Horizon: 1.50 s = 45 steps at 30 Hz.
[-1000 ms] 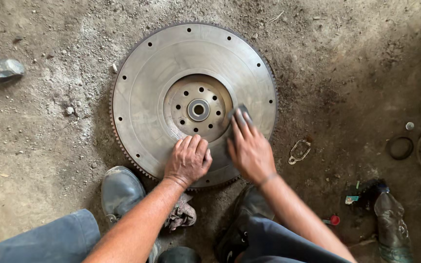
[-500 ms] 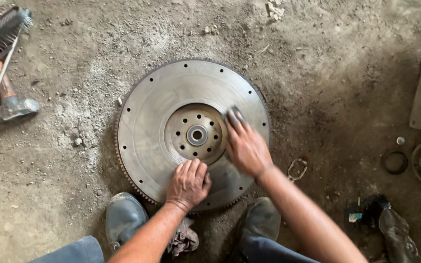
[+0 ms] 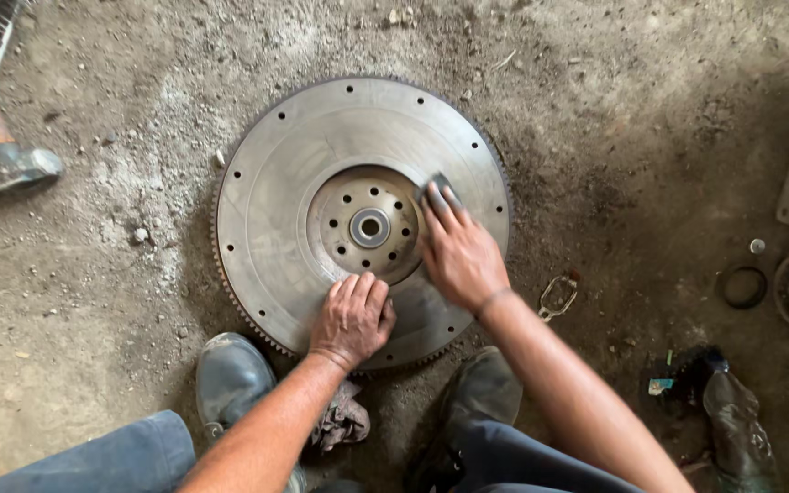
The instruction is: The person scrubs a large circular metal flywheel on the floor using a small abrasive block held in the right hand. The person rotates the part and scrubs different areas of the surface.
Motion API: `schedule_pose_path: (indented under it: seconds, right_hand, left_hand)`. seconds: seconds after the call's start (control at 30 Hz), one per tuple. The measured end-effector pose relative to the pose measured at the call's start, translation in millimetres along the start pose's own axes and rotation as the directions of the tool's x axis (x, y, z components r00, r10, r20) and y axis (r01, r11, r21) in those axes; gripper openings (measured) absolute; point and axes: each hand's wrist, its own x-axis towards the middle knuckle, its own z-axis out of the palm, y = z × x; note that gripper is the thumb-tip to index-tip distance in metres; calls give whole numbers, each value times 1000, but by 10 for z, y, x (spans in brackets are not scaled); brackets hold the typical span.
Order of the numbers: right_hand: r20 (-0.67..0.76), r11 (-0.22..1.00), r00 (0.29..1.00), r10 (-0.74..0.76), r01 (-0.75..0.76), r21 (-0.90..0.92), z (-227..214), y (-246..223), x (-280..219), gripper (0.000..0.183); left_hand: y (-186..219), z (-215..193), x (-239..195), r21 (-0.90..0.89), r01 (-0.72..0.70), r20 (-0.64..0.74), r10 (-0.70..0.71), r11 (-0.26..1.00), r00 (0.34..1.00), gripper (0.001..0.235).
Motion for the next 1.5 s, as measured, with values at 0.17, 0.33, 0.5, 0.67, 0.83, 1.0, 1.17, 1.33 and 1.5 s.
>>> schedule_pose_path:
  seconds: [0.17, 0.33, 0.5, 0.67, 0.83, 1.0, 1.17, 1.33, 1.5]
  right_hand:
    - [114, 1000, 993, -15, 13, 21, 30, -489, -866, 68]
    - [180, 967, 977, -116, 152, -204, -19, -481, -806, 71]
    - [-32, 996, 996, 82, -82, 18, -106, -9, -255, 66]
    - [297, 985, 952, 74, -117, 130, -41, -536, -826, 67]
    - [-304, 962, 952, -23, 103, 252, -2, -423, -1324, 61]
    - [16, 958, 961, 277, -277, 73, 28, 204, -809, 71]
    - [-61, 968, 966, 251, -250, 18, -8, -59, -1049, 68]
    - [120, 995, 989, 84, -91, 51, -41, -616, -1531, 75]
    - [-29, 960, 961, 275, -273, 60, 41, 37, -1036, 71]
  left_hand:
    - [-33, 68, -32, 27, 11, 27, -12, 1000, 1000, 19]
    - [-31, 29, -34, 13, -2, 22, 1, 1000, 1000, 19]
    - [-2, 19, -14, 19, -7, -8, 7, 1000, 1000, 18]
    - [-27, 87, -36, 31, -11, -7, 12, 999, 1000, 16]
    - [-46, 86, -43, 53, -13, 48, 10, 998, 999, 15]
    - [-7, 52, -36, 42, -15, 33, 14, 999, 999, 16]
    - [30, 22, 8, 56, -26, 18, 25, 998, 1000, 17]
    - [3, 41, -1, 58, -20, 38, 18, 998, 999, 16]
    - [9, 67, -31, 88, -20, 51, 16, 996, 999, 16]
